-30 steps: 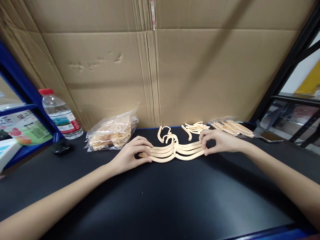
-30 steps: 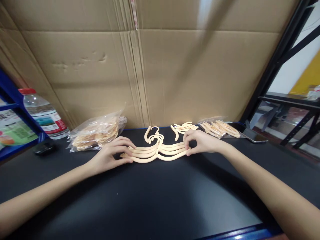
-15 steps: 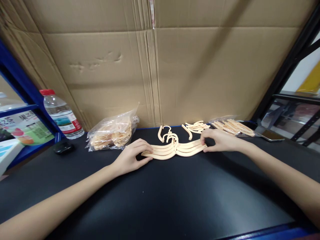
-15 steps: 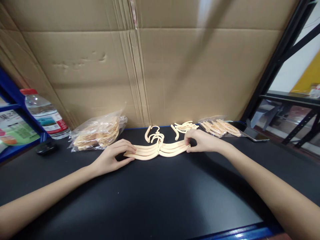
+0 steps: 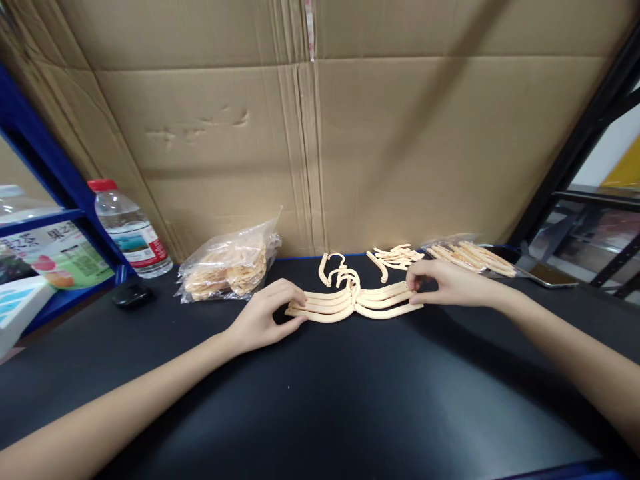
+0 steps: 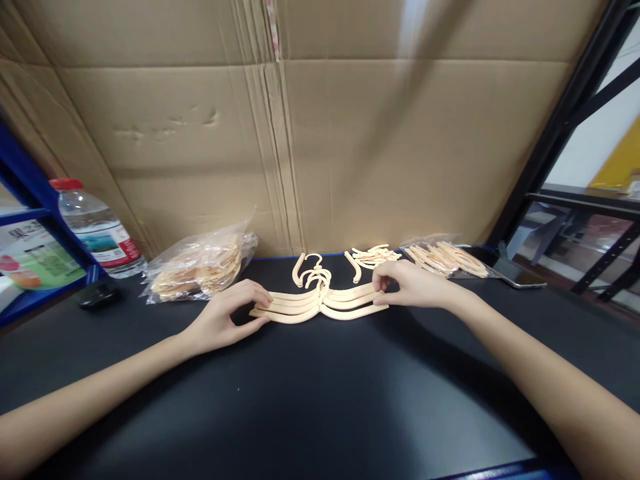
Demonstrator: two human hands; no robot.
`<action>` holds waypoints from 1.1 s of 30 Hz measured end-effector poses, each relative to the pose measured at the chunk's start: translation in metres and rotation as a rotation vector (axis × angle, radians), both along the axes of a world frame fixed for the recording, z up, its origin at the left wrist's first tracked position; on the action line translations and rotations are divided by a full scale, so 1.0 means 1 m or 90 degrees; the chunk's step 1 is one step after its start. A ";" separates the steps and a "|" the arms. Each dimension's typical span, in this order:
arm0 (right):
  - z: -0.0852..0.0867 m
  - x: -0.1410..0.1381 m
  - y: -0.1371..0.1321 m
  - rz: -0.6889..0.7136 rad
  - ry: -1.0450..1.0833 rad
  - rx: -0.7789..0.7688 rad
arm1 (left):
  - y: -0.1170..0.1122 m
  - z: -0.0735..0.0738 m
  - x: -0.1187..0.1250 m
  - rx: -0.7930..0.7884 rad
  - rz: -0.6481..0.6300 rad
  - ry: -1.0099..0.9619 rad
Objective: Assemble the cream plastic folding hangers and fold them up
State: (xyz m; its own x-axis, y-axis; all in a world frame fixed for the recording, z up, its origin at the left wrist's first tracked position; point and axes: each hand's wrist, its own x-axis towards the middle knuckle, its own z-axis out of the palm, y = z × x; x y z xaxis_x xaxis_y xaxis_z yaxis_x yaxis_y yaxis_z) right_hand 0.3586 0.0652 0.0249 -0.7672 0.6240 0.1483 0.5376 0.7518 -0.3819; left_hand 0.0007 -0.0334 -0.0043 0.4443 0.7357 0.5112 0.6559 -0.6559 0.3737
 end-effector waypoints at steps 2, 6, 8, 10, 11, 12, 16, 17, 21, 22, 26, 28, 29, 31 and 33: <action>0.001 0.003 0.002 -0.021 -0.003 -0.041 | 0.001 0.001 -0.001 -0.033 0.071 -0.072; 0.000 0.014 0.012 -0.054 -0.014 -0.117 | 0.007 0.000 -0.005 -0.111 0.134 -0.178; -0.002 0.019 0.018 -0.068 -0.037 -0.190 | 0.011 -0.001 -0.008 -0.128 0.136 -0.187; -0.003 0.022 0.020 -0.079 -0.062 -0.243 | 0.013 -0.003 -0.009 -0.144 0.140 -0.197; -0.003 0.023 0.020 -0.081 -0.070 -0.253 | 0.014 -0.003 -0.009 -0.151 0.142 -0.203; -0.003 0.023 0.019 -0.076 -0.077 -0.252 | 0.015 -0.003 -0.009 -0.157 0.143 -0.208; 0.000 0.016 0.010 -0.028 -0.072 -0.210 | 0.014 -0.002 -0.008 -0.175 0.144 -0.207; 0.000 0.013 0.008 -0.016 -0.068 -0.196 | 0.013 -0.001 -0.008 -0.179 0.141 -0.200; 0.000 0.006 0.003 0.012 -0.068 -0.162 | 0.012 0.001 -0.005 -0.188 0.129 -0.170; -0.001 0.005 0.002 0.011 -0.069 -0.156 | 0.012 0.001 -0.005 -0.187 0.129 -0.166; -0.002 0.005 0.003 -0.018 -0.071 -0.139 | 0.013 -0.001 -0.006 -0.181 0.132 -0.155; -0.003 0.007 0.004 -0.032 -0.068 -0.141 | 0.014 -0.002 -0.007 -0.179 0.129 -0.148; -0.003 0.007 0.005 -0.033 -0.068 -0.145 | 0.014 -0.002 -0.007 -0.178 0.128 -0.144; -0.004 0.008 0.006 -0.027 -0.074 -0.149 | 0.012 -0.002 -0.006 -0.177 0.125 -0.135; -0.005 0.009 0.006 -0.016 -0.088 -0.149 | 0.010 0.000 -0.005 -0.178 0.119 -0.125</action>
